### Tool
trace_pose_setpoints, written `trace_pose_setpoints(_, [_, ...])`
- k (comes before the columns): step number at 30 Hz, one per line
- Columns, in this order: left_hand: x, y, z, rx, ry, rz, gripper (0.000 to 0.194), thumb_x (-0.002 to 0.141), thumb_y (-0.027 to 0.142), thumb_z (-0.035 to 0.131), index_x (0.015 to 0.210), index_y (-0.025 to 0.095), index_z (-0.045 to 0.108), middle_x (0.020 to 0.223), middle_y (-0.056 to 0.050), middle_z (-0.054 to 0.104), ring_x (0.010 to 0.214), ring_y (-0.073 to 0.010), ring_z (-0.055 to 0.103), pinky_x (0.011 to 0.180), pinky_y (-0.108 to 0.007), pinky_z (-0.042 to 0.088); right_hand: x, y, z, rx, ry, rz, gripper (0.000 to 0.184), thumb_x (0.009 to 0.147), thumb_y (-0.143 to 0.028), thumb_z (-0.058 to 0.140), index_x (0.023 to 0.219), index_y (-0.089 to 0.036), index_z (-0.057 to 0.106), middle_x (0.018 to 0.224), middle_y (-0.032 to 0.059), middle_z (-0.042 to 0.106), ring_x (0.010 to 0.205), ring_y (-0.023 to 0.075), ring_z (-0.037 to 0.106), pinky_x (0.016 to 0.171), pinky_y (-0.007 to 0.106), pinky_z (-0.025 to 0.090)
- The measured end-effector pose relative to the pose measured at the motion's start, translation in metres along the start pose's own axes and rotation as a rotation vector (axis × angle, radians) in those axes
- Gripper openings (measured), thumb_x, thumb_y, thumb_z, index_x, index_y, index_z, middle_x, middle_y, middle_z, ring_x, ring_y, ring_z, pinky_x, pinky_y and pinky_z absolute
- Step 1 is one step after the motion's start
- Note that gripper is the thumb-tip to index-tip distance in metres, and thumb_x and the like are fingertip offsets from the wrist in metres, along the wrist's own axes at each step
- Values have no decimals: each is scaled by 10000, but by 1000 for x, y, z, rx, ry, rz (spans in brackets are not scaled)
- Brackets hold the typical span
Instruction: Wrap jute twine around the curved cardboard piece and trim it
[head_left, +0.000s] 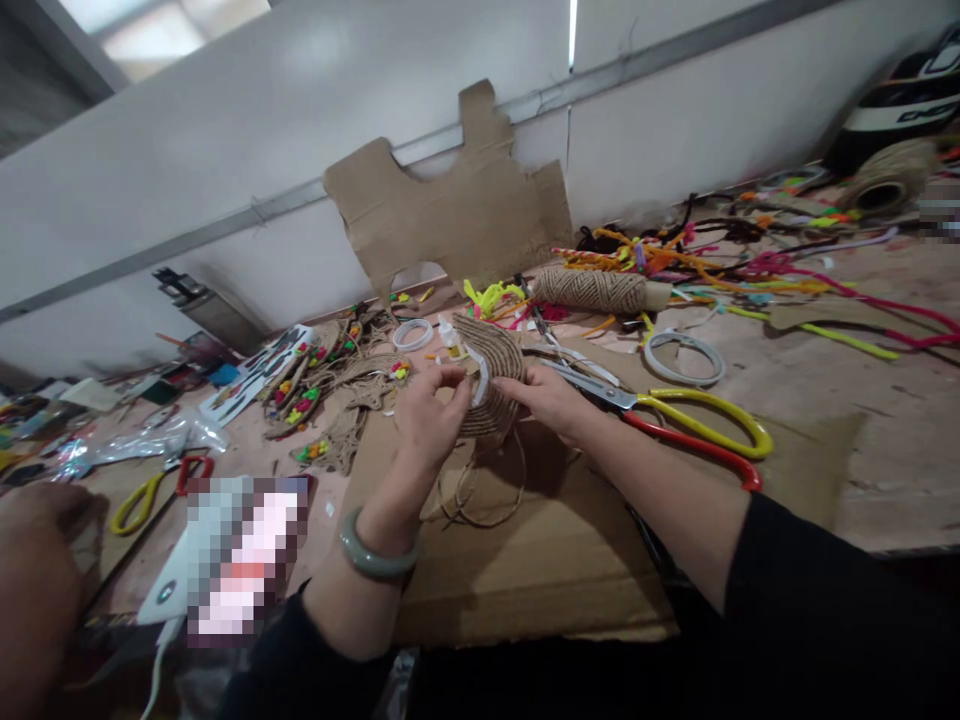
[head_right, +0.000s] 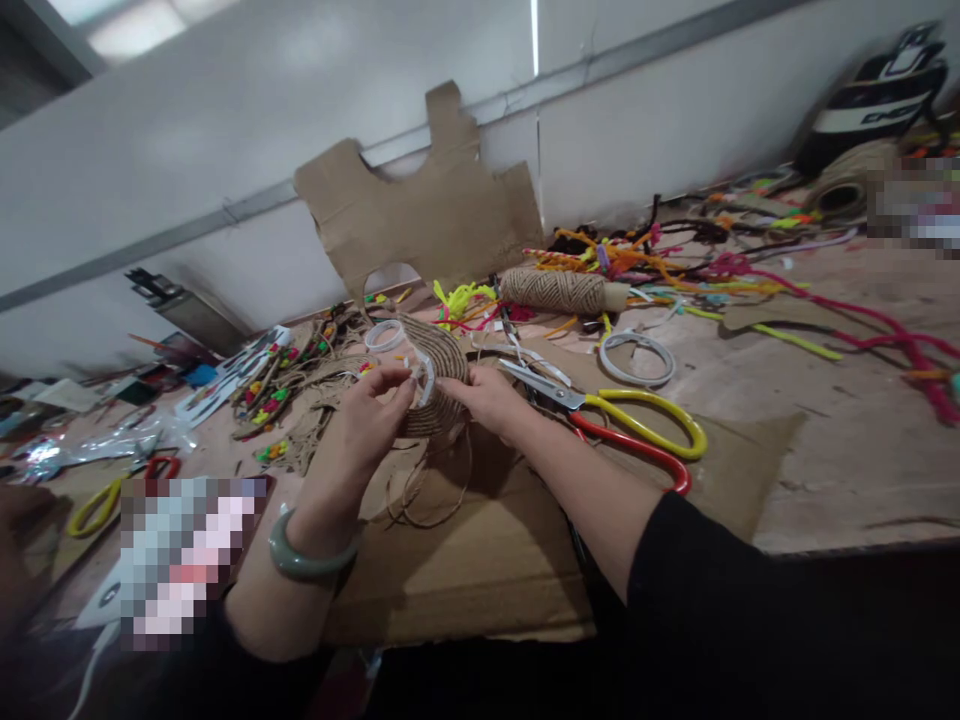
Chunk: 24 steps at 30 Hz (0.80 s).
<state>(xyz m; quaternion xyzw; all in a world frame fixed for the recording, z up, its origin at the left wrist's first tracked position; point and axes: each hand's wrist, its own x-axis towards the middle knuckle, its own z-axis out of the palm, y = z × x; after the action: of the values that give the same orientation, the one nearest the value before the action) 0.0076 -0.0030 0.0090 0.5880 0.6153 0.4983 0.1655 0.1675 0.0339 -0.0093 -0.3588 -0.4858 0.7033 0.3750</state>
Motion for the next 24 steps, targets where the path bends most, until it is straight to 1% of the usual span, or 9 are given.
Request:
trace_pose_setpoints(3, [1,-1,-2,81,1,39,94,696,236,708,780,208,739,779,-29,714,775,-180,621,804,-299,432,1,-1,-1,1,53,-39,122,784,-274,687,795,-157,653,722,16,689,611,110,594,554,221,461])
trace_pose_setpoints(6, [3,0,-3,43,-92,-10,90,694,254,696,749,205,748,740,-30,706,740,-180,610,731,-282,435,1,-1,-2,2,49,-67,142,785,-298,676,831,-166,651,742,19,693,625,119,593,581,246,479])
trace_pose_setpoints(8, [2,3,-5,2,-221,-75,104,709,273,668,702,198,739,671,-21,679,661,-162,581,646,-265,421,1,-1,-2,11,48,-84,155,771,-306,674,831,-167,644,754,19,693,654,131,601,617,268,491])
trace_pose_setpoints(10, [0,8,-5,-63,-341,-191,143,710,307,657,653,188,714,562,1,608,530,-128,507,532,-245,365,1,-2,-1,25,65,-130,168,743,-313,684,809,-169,628,746,9,682,683,136,602,654,278,494])
trace_pose_setpoints(12, [-2,12,-3,-169,-394,-325,173,682,342,678,614,183,676,477,32,518,426,-94,404,449,-232,279,0,-4,0,47,73,-192,197,711,-325,700,804,-171,619,746,-1,672,704,134,598,684,278,494])
trace_pose_setpoints(13, [-3,14,-2,-231,-400,-377,184,663,351,692,599,181,657,458,44,489,402,-81,368,433,-227,251,0,-4,0,61,69,-216,216,696,-330,708,814,-172,619,754,-4,670,709,131,595,691,275,493])
trace_pose_setpoints(15, [-4,15,0,-340,-367,-425,197,625,351,720,589,178,633,466,51,489,404,-69,363,434,-219,250,-1,-5,0,76,45,-207,255,670,-336,723,838,-175,621,758,-5,665,687,124,587,658,263,486])
trace_pose_setpoints(19, [-5,12,4,-416,-262,-399,217,599,356,743,603,167,638,535,34,553,474,-79,442,481,-215,315,-1,-3,-1,-2,23,-87,265,635,-317,744,818,-166,626,721,-1,643,603,115,556,534,237,439])
trace_pose_setpoints(24, [-4,11,4,-380,-293,-352,221,625,373,734,628,163,666,554,27,560,506,-88,444,497,-222,311,0,0,-3,-4,13,-102,198,653,-299,720,755,-152,637,673,-2,632,599,119,563,568,253,462])
